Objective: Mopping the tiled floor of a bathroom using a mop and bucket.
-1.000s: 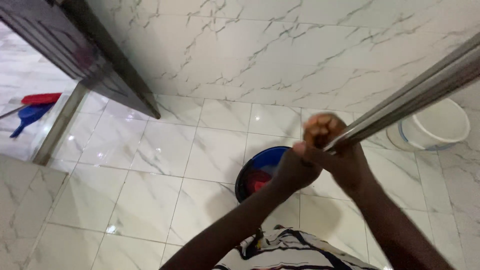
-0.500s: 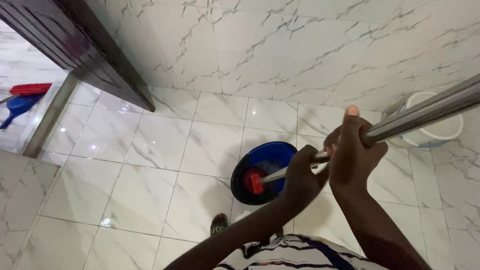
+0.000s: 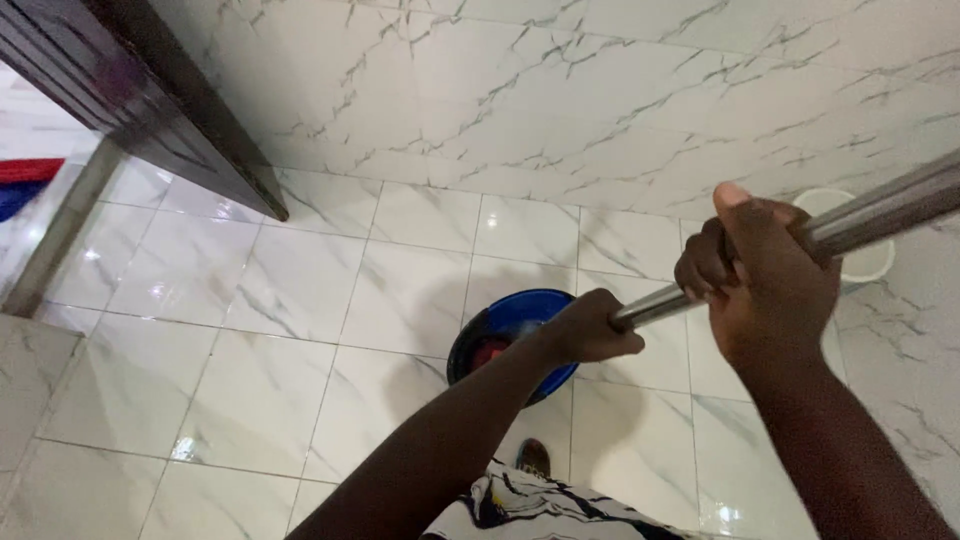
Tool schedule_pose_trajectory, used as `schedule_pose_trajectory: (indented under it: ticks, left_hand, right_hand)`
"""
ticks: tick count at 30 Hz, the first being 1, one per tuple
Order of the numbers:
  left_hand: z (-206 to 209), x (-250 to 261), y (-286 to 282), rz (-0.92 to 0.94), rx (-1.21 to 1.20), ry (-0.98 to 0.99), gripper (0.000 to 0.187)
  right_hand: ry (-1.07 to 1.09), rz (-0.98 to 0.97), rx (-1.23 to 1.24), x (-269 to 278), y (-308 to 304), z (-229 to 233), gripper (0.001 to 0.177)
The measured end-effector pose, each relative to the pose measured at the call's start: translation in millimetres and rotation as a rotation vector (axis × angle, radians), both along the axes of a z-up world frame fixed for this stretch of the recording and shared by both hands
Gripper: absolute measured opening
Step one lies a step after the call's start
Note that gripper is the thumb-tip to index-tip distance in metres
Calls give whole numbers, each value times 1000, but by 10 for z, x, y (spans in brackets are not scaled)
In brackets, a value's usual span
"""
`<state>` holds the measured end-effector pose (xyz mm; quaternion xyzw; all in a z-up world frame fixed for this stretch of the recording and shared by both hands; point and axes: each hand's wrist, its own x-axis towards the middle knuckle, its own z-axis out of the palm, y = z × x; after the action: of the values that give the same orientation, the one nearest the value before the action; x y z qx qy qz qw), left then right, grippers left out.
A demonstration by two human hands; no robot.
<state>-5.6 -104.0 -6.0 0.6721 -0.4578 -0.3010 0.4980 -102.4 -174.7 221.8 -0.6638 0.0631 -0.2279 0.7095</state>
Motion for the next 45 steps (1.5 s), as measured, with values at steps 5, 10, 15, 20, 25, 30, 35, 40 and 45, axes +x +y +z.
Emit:
schedule_pose_trajectory:
  ticks: [5,10,15,20,25,30,35,40,45]
  left_hand:
    - [-22,-2,65,9,79,50,42]
    - [-127,-48,69,112,149,-80,36]
    - [21,-494,31,592,-196,-58,24]
    - [292,-658,298,933,-401,-132,32]
    - [52,-293,335,389,-93,-127,28]
    - [49,-182,189,-45,114,6,36]
    - [185,-607,214,169,-41,73,27]
    - [521,-689,288,693,-416,-129,40]
    - [69,-349,224,407,-52,-35,23]
  right_hand:
    - [-60,-255,106,130,212,-80,41]
    - [-92,-485,65,227,324,-166,43]
    - [-80,-554,58,270,311,-82,44]
    - [-42,-557,68,54,309,-88,39]
    - [191,249,-113,-262,-108,54,34]
    - [45,193,-115,-352,-60,310,39]
    - [83,-231,12,-285,161,185,46]
    - [-83,-616,19,-58,356,72,44]
    - [-93,-774,12,72,457,48,42]
